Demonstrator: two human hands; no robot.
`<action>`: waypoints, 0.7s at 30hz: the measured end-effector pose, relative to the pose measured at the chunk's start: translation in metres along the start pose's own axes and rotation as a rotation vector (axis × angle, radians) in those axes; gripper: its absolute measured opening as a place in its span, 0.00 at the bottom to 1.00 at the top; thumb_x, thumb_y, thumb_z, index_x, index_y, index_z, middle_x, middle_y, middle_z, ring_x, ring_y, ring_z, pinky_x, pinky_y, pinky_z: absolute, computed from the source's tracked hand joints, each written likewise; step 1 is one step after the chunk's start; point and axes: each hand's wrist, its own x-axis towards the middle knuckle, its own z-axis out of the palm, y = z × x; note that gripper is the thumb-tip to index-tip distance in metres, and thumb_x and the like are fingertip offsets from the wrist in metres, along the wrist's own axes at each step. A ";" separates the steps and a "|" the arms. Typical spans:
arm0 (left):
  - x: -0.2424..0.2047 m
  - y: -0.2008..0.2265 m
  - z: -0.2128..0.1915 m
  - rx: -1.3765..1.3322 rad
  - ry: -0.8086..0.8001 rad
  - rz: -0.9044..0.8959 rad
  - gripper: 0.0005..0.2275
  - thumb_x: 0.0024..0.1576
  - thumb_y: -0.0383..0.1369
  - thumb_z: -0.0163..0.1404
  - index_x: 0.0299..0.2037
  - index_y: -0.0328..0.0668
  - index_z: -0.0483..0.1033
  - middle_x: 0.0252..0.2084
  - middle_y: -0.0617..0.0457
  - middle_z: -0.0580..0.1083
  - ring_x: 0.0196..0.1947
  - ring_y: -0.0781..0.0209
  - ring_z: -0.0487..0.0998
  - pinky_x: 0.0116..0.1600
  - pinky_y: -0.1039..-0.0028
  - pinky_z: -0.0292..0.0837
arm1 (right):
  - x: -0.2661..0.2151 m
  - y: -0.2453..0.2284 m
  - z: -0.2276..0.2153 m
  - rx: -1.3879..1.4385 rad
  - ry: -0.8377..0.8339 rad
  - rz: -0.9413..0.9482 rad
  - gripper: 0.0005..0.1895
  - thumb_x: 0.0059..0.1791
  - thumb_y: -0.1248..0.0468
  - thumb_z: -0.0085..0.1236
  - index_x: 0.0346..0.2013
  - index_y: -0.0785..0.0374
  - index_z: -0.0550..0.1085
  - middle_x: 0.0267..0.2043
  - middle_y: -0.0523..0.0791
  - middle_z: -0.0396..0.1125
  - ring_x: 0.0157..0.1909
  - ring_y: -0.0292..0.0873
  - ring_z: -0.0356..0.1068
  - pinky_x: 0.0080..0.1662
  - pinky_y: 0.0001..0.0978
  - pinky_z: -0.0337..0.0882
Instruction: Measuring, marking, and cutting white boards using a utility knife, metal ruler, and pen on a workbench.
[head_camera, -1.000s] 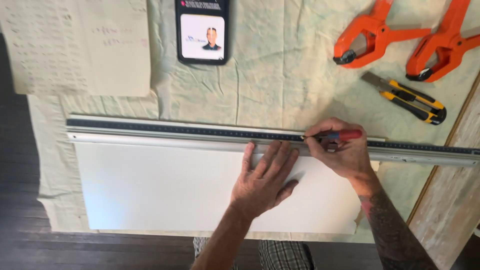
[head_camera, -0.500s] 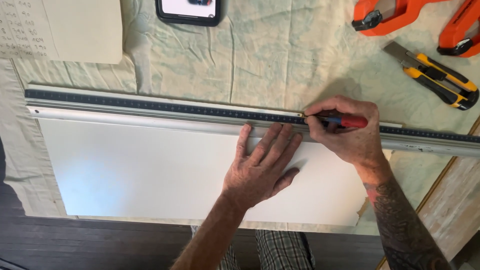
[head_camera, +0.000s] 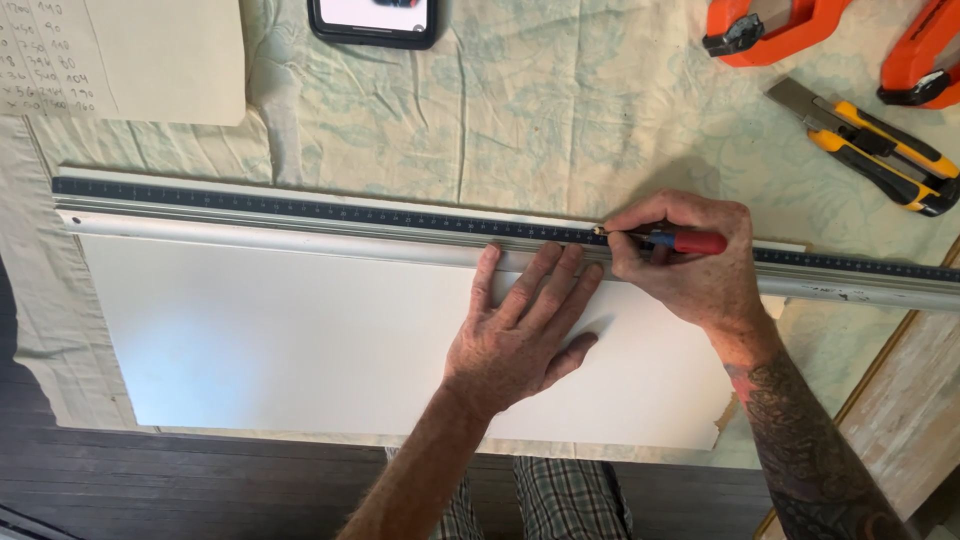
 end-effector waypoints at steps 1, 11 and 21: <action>0.000 0.000 0.000 0.000 0.000 0.001 0.32 0.60 0.54 0.42 0.73 0.54 0.61 0.74 0.49 0.58 0.76 0.53 0.55 0.72 0.28 0.49 | 0.000 0.000 0.000 0.000 0.001 0.000 0.06 0.42 0.75 0.70 0.29 0.65 0.80 0.24 0.47 0.72 0.25 0.34 0.71 0.25 0.21 0.69; 0.000 -0.001 0.000 -0.002 0.011 0.005 0.31 0.60 0.54 0.42 0.73 0.54 0.61 0.74 0.49 0.59 0.76 0.53 0.55 0.72 0.28 0.49 | 0.000 -0.001 0.001 0.003 0.002 0.012 0.06 0.42 0.75 0.70 0.29 0.64 0.80 0.24 0.46 0.72 0.28 0.33 0.72 0.26 0.20 0.69; 0.001 -0.001 -0.001 0.004 0.001 0.007 0.31 0.61 0.55 0.41 0.74 0.54 0.60 0.74 0.48 0.58 0.76 0.53 0.55 0.72 0.29 0.49 | 0.001 -0.002 0.001 -0.019 0.013 -0.020 0.05 0.43 0.76 0.68 0.29 0.65 0.80 0.23 0.47 0.71 0.28 0.35 0.73 0.24 0.20 0.68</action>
